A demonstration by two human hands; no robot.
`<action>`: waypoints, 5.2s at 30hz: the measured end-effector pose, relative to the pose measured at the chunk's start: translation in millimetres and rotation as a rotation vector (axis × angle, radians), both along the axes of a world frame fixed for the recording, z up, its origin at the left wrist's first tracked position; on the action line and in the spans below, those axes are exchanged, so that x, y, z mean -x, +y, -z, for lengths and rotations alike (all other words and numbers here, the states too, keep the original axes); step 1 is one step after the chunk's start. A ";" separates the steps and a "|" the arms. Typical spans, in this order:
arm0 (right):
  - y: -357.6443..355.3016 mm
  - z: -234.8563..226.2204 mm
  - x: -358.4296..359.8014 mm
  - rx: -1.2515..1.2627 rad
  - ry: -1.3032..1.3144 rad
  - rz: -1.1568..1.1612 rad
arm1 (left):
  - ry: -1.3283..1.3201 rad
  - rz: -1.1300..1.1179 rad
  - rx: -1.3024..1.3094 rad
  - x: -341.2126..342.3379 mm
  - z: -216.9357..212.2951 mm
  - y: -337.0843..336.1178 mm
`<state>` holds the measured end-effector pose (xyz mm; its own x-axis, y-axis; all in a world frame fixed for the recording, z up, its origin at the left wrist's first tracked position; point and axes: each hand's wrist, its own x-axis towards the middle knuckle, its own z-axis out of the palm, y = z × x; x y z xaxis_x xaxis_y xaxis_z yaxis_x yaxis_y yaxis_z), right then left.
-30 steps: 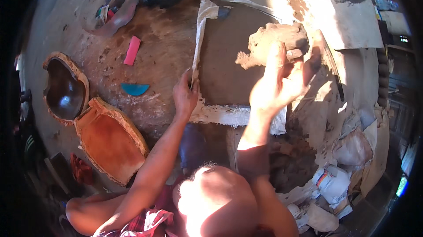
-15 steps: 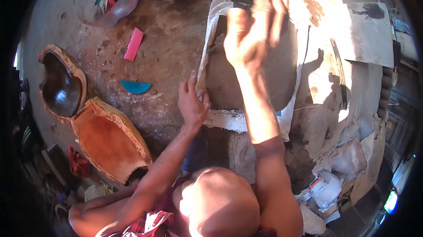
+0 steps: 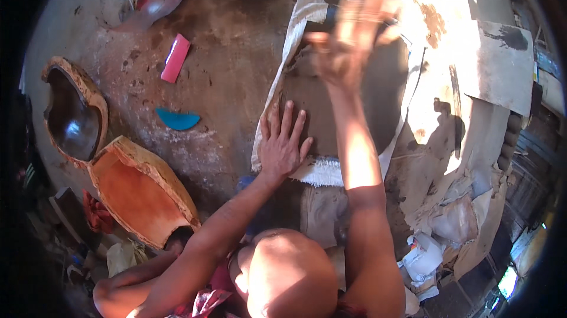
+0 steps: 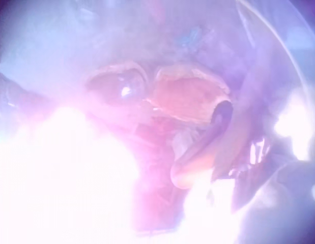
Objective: The person cleans the inside of a mold with a red cloth, then uses their hands to press and flatten a piece of clay onto a white cloth surface. They use a small red scraper tool to smooth the edges of the clay slab before lifting the cloth and clay together.
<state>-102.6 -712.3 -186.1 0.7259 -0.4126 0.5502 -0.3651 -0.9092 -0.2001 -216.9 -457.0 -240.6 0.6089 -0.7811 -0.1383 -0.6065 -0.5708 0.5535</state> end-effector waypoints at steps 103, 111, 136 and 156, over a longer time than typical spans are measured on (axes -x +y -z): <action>23.6 55.9 23.0 -0.201 0.461 0.003 | -0.057 0.028 0.046 12.1 -0.3 -10.1; 78.9 55.4 39.5 -0.132 0.484 0.091 | 0.131 0.033 0.159 1.4 -1.4 13.7; 190.7 -234.6 457.9 0.000 0.467 1.167 | -0.188 0.247 0.159 -4.0 4.9 20.8; 231.4 -183.8 489.4 -0.203 0.361 1.268 | -0.106 0.212 0.116 -5.8 -8.2 22.8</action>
